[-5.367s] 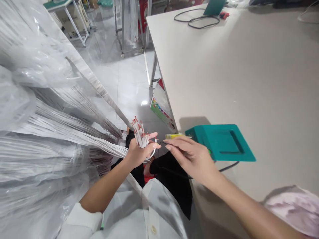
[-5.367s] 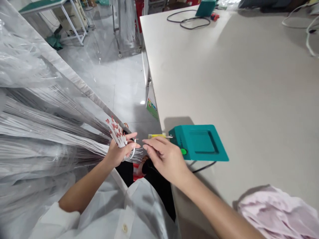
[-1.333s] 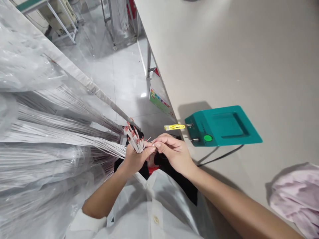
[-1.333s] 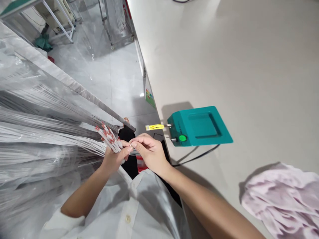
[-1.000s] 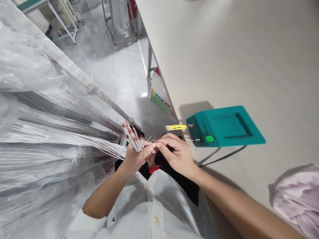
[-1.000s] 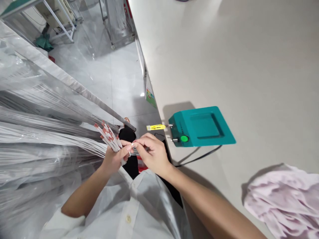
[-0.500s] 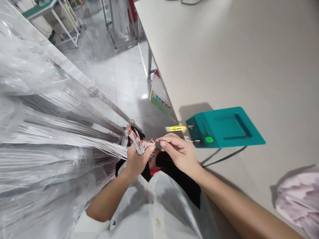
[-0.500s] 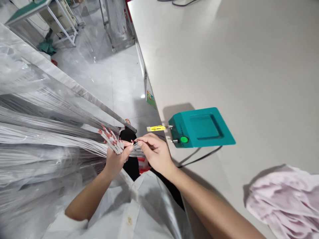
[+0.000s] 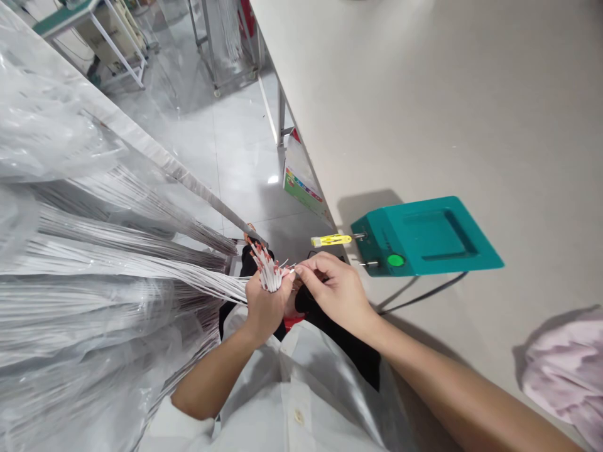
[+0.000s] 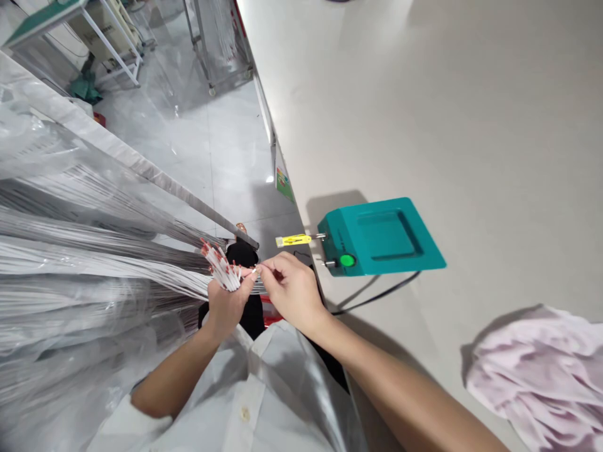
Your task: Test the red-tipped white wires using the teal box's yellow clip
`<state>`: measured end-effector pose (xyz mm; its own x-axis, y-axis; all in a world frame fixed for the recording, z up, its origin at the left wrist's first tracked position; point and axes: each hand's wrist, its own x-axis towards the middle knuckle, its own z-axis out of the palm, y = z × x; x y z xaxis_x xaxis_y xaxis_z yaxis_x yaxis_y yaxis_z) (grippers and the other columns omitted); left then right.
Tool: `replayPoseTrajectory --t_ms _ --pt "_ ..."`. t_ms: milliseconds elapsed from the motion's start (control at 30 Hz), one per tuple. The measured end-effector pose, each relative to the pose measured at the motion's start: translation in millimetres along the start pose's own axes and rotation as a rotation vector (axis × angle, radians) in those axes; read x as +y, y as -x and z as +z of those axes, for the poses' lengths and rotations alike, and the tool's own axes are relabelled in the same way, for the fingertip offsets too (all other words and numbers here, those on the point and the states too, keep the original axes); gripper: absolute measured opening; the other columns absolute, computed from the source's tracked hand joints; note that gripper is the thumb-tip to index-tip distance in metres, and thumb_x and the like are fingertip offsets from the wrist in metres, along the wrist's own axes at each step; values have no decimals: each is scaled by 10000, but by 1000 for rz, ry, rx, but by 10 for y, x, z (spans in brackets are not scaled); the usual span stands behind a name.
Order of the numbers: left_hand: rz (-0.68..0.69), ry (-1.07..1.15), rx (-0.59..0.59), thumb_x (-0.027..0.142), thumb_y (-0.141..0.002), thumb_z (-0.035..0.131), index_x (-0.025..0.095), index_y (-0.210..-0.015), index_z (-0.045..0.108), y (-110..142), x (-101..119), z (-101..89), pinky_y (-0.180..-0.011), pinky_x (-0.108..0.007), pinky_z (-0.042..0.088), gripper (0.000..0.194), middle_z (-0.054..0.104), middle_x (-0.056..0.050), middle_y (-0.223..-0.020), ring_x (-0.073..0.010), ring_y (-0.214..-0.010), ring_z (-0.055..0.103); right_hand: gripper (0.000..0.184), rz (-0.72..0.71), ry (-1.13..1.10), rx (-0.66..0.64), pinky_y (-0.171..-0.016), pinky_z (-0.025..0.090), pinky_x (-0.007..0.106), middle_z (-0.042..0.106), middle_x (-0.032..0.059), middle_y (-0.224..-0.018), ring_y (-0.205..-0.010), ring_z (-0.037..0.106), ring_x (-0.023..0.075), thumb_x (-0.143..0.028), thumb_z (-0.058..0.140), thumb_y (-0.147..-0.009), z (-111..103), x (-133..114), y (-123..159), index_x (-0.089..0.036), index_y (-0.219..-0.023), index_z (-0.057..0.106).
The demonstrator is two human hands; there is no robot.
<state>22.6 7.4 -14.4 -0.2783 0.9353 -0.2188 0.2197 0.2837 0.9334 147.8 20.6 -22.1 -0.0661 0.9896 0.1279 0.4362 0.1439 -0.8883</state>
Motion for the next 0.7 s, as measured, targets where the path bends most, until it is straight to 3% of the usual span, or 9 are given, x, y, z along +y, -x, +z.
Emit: replayPoseTrajectory --t_ms 67,267,433,700 --pt "-7 -11 20 244 -675 649 141 -695 632 2 -43 30 -683 -267 480 106 683 -48 -715 -166 -687 630 201 3 1 18 -535 421 239 554 4 -606 -565 523 117 -227 537 -809 11 -15 0 -189 -615 569" --pt "9 -70 39 244 -675 642 142 -697 617 -8 -135 77 -663 -258 476 108 667 -32 -673 -161 -658 621 128 -206 -128 18 -580 449 258 546 15 -687 -623 529 122 -187 512 -818 -69 -79 -20 -198 -704 567" --pt "72 -79 26 237 -680 643 142 -679 643 -34 -42 37 -698 -274 483 95 690 -50 -679 -167 -663 638 123 -103 -212 128 -673 465 304 589 24 -718 -723 562 152 -206 506 -843 -119 -1 -78 -198 -767 601" --pt "40 -39 -14 255 -694 640 134 -703 655 -17 -10 -24 -667 -274 484 122 692 -47 -687 -163 -637 631 168 -95 -186 7 -664 490 293 626 53 -865 -759 596 148 -221 493 -851 -74 68 -79 -199 -920 645"
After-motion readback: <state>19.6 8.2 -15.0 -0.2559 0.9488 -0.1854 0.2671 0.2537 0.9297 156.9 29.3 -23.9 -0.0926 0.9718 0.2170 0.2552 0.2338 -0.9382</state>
